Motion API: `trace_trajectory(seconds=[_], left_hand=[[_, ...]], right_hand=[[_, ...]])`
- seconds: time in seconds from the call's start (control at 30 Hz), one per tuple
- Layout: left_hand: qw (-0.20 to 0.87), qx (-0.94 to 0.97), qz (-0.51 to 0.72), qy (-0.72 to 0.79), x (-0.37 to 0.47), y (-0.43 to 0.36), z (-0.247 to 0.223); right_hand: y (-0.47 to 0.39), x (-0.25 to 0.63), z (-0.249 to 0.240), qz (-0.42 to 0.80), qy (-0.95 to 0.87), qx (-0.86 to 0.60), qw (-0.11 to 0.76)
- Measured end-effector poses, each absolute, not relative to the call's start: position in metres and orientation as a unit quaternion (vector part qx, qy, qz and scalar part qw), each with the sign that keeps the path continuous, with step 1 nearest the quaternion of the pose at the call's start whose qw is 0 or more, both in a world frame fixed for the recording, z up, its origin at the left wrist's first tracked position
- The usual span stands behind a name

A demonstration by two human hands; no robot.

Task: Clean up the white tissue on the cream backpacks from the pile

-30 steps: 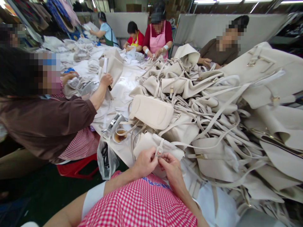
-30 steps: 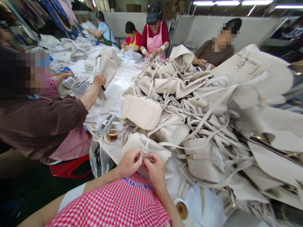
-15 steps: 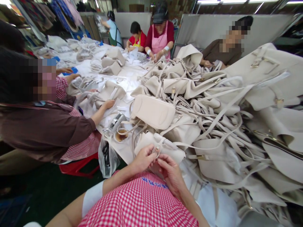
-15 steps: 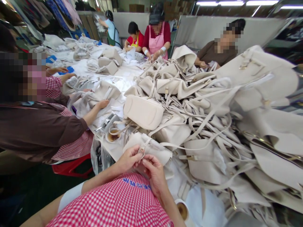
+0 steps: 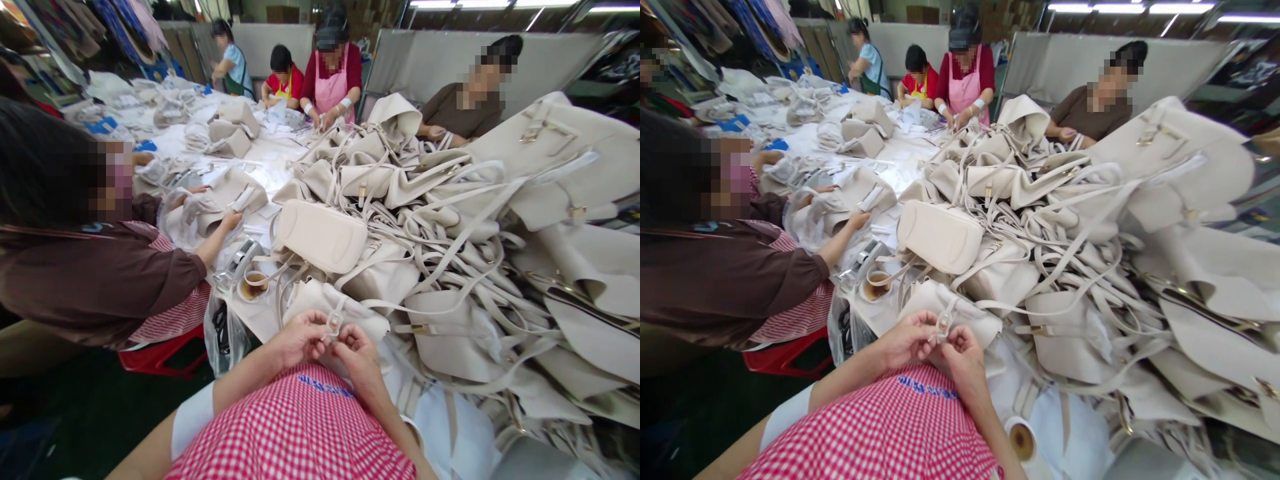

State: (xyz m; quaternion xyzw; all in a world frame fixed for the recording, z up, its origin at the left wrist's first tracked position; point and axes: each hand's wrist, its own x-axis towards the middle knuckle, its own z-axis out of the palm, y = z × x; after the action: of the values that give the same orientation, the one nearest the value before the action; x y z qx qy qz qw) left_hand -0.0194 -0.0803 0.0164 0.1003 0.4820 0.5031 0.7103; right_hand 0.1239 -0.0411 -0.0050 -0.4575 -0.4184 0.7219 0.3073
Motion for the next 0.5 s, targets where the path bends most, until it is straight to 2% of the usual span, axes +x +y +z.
trace_trajectory(seconds=[0.1,0.23,0.3,0.43,0.5], left_hand=[[0.668,0.124,0.519,0.518,-0.024,-0.071,0.014],[0.590,0.269,0.493,0.580,-0.021,-0.070,0.012],[0.502,0.391,0.473,0.609,-0.020,-0.075,0.013],[0.254,0.628,0.370,0.636,-0.023,-0.080,0.014],[0.194,0.673,0.338,0.629,-0.024,-0.074,0.014]], right_hand=[[-0.043,0.124,-0.014,0.713,-0.455,-0.445,0.293],[-0.043,0.124,-0.014,0.709,-0.470,-0.442,0.285],[-0.042,0.124,-0.010,0.724,-0.448,-0.443,0.281],[-0.044,0.124,-0.007,0.765,-0.411,-0.422,0.261],[-0.048,0.122,-0.010,0.754,-0.447,-0.410,0.254]])
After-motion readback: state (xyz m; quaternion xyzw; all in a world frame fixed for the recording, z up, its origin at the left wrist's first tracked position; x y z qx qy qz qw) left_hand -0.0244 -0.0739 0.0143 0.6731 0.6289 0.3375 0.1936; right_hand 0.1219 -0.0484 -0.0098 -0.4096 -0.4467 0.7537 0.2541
